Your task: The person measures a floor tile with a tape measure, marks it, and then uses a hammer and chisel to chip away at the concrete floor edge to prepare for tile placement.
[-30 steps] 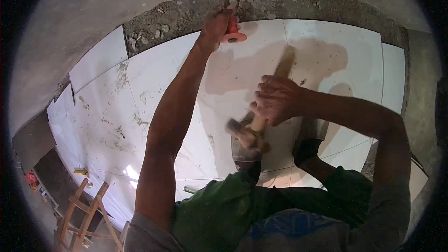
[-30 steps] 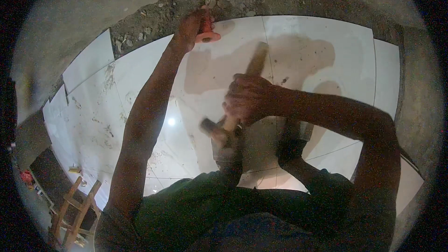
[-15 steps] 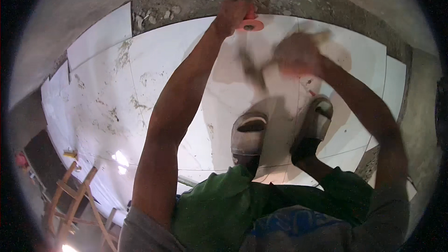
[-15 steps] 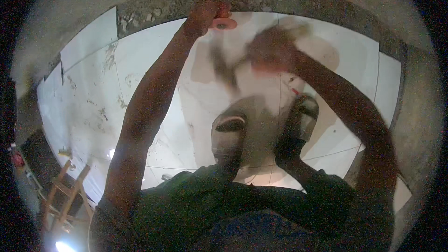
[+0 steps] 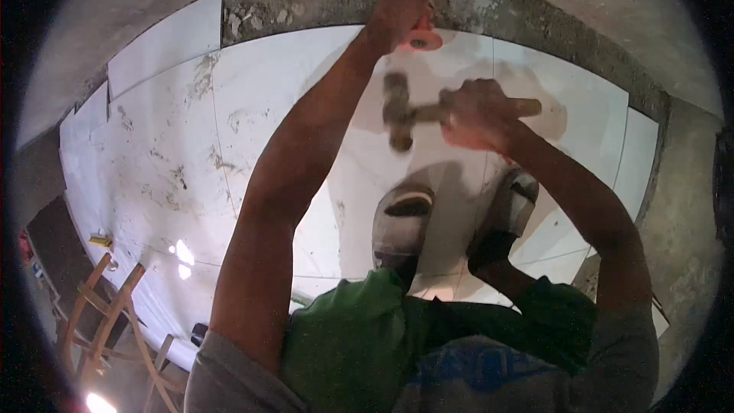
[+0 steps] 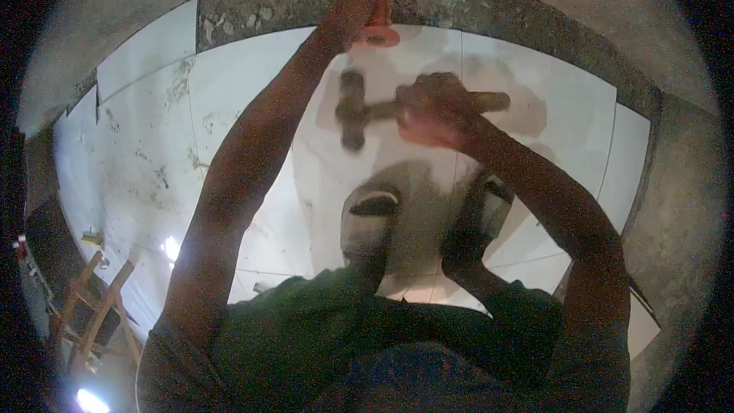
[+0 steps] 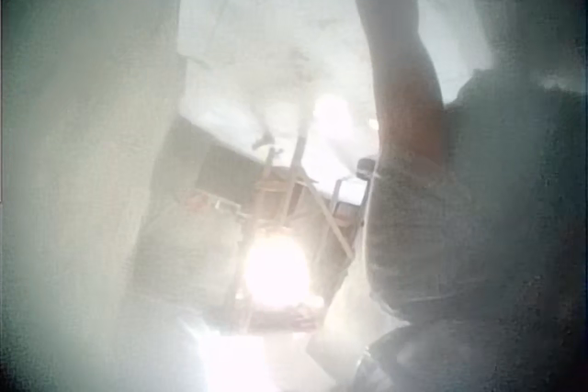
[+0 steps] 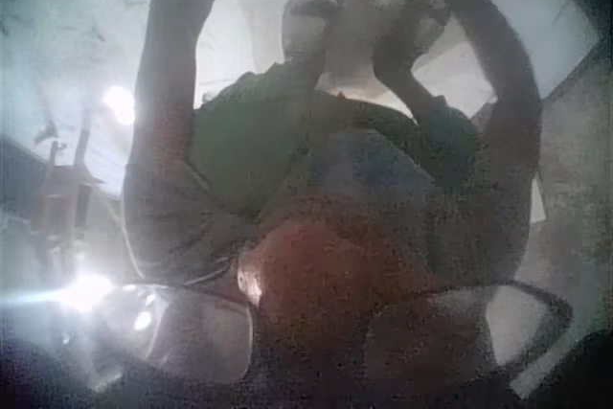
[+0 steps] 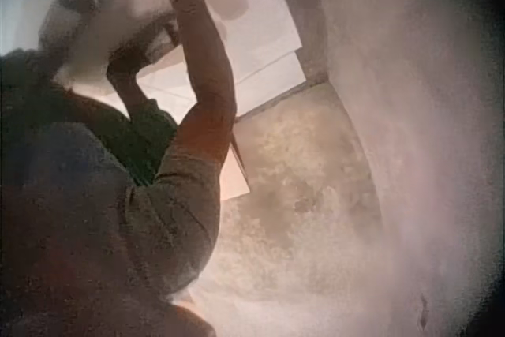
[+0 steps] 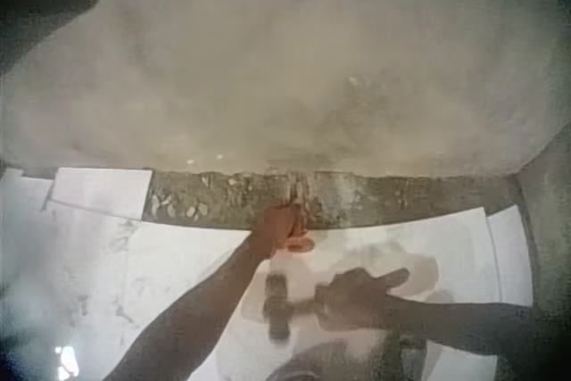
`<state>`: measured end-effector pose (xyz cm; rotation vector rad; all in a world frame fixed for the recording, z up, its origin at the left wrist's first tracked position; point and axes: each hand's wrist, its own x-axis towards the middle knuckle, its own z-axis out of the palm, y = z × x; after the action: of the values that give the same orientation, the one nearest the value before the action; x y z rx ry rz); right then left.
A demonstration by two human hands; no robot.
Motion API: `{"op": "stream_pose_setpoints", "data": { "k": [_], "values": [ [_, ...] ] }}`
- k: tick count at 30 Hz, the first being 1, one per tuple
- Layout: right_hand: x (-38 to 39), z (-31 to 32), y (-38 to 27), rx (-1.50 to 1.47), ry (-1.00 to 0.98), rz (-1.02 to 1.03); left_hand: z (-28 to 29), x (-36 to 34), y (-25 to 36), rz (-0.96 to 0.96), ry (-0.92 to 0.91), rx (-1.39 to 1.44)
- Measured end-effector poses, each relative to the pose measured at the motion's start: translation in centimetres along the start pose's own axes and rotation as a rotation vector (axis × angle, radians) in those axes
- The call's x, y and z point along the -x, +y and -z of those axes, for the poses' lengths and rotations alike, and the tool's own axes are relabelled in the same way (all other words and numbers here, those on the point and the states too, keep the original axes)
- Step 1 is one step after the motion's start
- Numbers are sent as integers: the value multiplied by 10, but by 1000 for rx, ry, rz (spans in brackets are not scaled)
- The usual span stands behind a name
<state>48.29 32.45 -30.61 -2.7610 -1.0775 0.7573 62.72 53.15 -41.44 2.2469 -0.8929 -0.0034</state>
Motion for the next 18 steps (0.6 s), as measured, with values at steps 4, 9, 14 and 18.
{"op": "stream_pose_setpoints", "data": {
  "k": [4,9,14,18],
  "values": [
    [43,-19,6,-100,209,507,-27,-15,10,85,41,307],
    [1,14,44,29,245,-15,-32,3,-13,14,89,96],
    [40,11,-13,42,-8,446,-25,-9,10,12,148,95],
    [21,-12,40,-55,283,733,-22,-14,13,60,70,230]
  ]
}}
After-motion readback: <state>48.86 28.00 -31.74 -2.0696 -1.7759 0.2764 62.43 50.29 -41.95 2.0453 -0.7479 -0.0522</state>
